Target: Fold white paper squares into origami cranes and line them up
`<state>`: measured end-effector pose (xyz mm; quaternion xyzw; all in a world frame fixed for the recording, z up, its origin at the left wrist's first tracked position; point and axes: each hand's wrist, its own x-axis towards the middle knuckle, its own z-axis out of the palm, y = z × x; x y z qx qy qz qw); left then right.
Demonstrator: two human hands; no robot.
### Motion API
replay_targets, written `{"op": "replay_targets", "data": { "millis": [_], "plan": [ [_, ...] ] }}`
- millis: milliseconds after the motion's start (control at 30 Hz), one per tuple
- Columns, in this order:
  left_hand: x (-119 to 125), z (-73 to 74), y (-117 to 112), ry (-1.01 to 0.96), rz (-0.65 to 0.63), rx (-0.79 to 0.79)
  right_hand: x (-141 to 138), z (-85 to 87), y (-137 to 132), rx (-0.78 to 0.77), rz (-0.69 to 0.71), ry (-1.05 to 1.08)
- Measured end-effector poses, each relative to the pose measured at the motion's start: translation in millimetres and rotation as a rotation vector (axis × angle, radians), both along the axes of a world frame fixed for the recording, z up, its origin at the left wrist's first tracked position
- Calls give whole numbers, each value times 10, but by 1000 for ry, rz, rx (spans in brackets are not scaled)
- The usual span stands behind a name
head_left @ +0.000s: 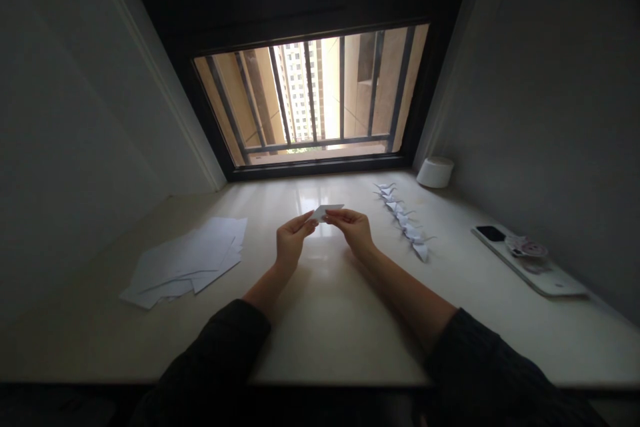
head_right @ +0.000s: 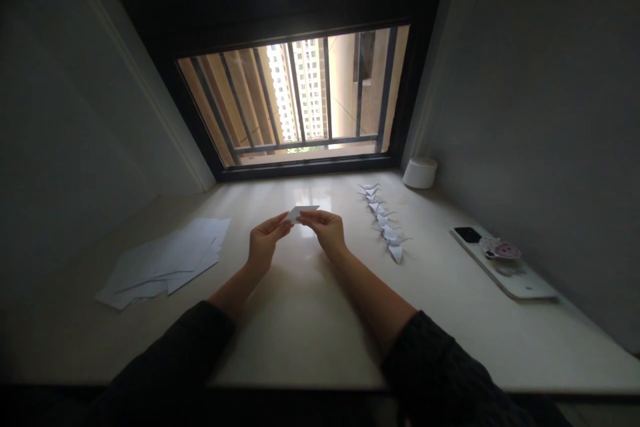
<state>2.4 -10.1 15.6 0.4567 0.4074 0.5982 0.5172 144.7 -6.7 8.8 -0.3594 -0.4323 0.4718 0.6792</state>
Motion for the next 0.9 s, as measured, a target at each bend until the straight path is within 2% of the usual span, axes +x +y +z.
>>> {"op": "replay_targets", "data": {
  "millis": [367, 467, 667, 767, 900],
  "plan": [
    [3, -22, 14, -6, -65, -7, 15, -63, 46, 4, -28, -35],
    [-21, -21, 19, 65, -112, -1, 28, -99, 64, 51, -56, -144],
    [-53, -17, 3, 265, -212, -132, 44, -112, 64, 125, -91, -399],
    [-62, -33, 6, 279, -204, -158, 32, -119, 68, 106, -74, -332],
    [-76, -46, 19, 279, -161, -155, -4, -122, 63, 11, 49, -107]
  ]
}}
